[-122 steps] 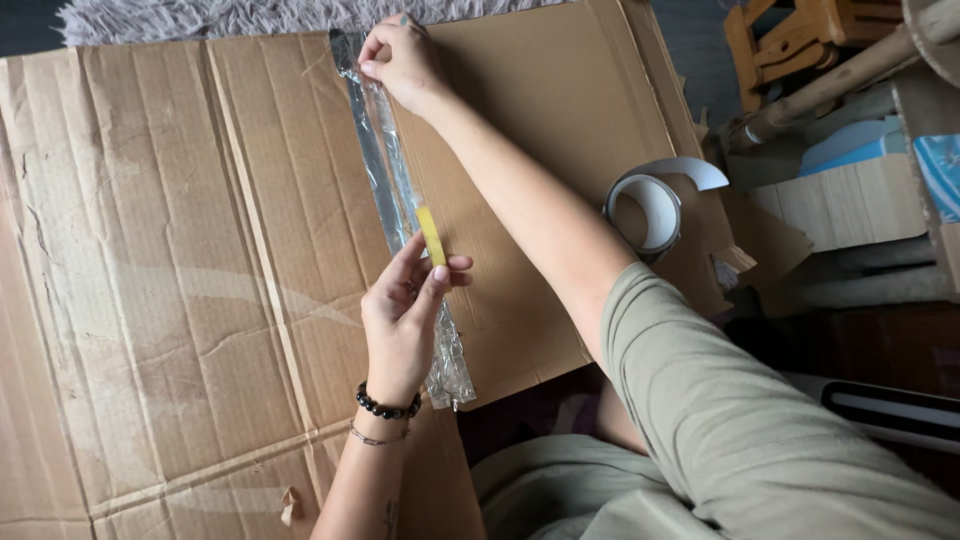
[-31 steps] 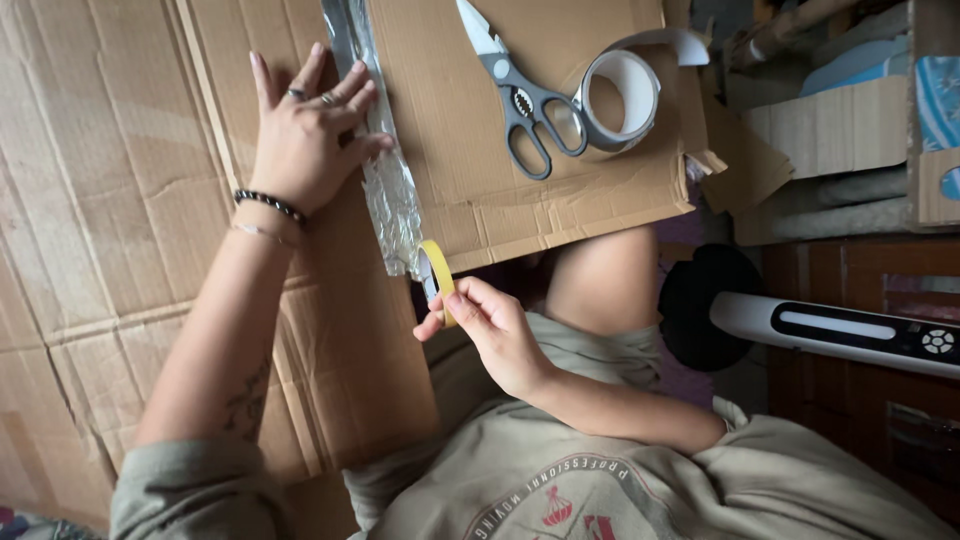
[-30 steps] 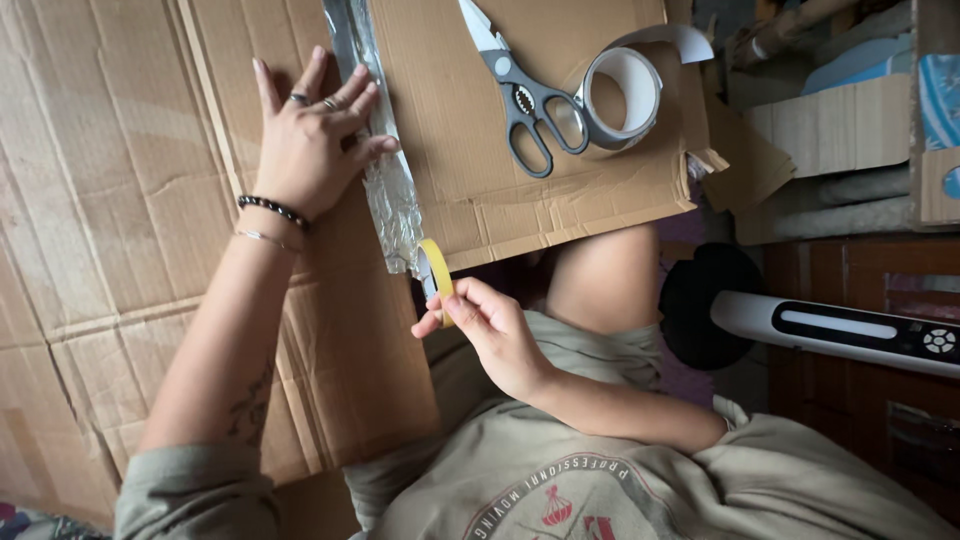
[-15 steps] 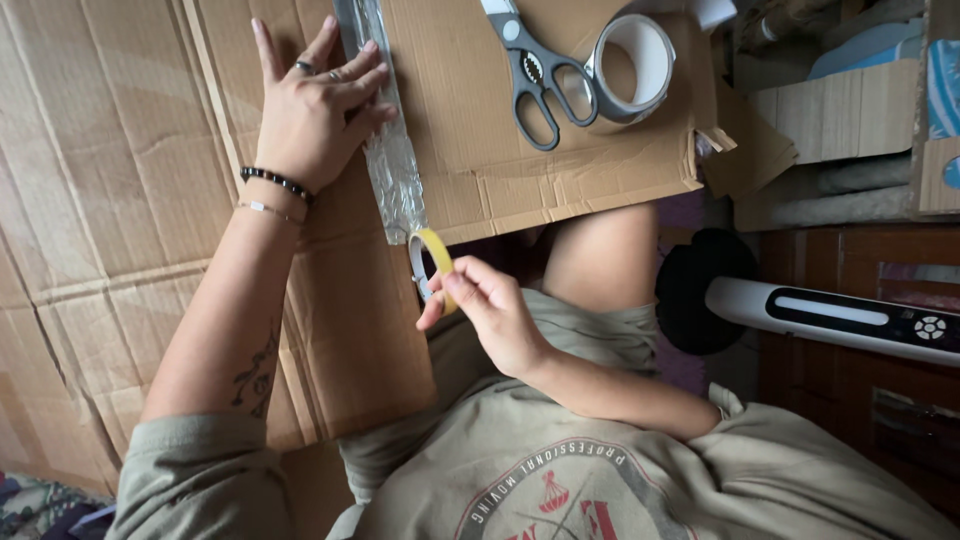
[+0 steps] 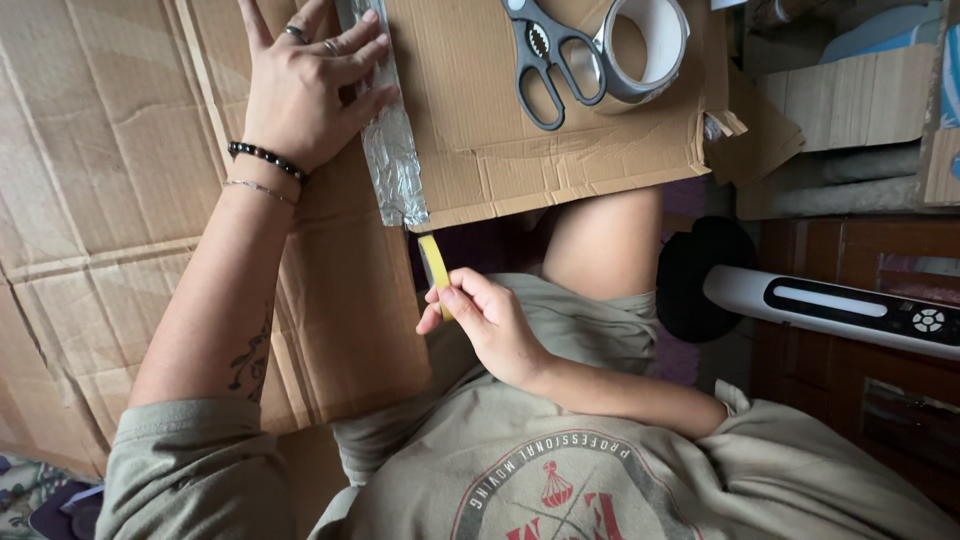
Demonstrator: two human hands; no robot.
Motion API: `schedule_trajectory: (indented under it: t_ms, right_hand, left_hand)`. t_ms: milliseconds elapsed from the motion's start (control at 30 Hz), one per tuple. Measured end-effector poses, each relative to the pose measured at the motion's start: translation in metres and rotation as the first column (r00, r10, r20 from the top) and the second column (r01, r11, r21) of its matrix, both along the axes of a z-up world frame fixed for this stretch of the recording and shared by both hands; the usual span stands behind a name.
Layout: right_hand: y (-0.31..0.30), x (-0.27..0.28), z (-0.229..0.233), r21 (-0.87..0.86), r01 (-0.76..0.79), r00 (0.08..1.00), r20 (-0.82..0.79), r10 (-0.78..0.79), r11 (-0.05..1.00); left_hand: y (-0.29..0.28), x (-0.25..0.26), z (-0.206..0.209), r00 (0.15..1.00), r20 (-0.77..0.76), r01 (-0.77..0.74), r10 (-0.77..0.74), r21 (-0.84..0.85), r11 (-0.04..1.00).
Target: The person applies silver tape along a seam of a large cardboard sheet, then uses scissors to cut a section from the cardboard. The person folds the cut piece and sets it aside.
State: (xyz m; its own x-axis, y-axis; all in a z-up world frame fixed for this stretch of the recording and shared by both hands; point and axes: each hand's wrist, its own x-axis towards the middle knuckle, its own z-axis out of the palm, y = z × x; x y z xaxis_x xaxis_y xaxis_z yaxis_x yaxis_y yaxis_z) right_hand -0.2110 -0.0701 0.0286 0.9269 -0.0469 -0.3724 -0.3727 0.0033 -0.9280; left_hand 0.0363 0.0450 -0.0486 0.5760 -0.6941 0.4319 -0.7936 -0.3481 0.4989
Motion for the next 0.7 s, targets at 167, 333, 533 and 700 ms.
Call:
schedule_trajectory:
  t_ms: [167,333,533,700]
  right_hand:
    - [0.000,-0.002,-0.012,0.036,0.016,0.999,-0.046,-0.014,0.999]
    - [-0.002,-0.004,-0.016,0.020,0.026,0.999,-0.046,-0.025,0.999]
    - [-0.003,-0.002,-0.020,0.029,0.024,0.998,-0.055,-0.023,0.999]
    - [-0.003,-0.002,-0.019,0.025,0.019,0.998,-0.063,-0.018,0.999]
  left_hand:
    - [-0.002,-0.002,-0.001,0.999,0.028,-0.020,0.019,0.036,0.999]
    - [0.001,-0.001,-0.002,1.000,0.022,0.012,-0.013,0.043,0.999]
    - [0.003,-0.002,-0.004,0.996,0.081,0.032,-0.039,0.090,0.995]
    - [0.003,-0.002,-0.004,0.997,0.069,0.027,-0.034,0.095,0.995]
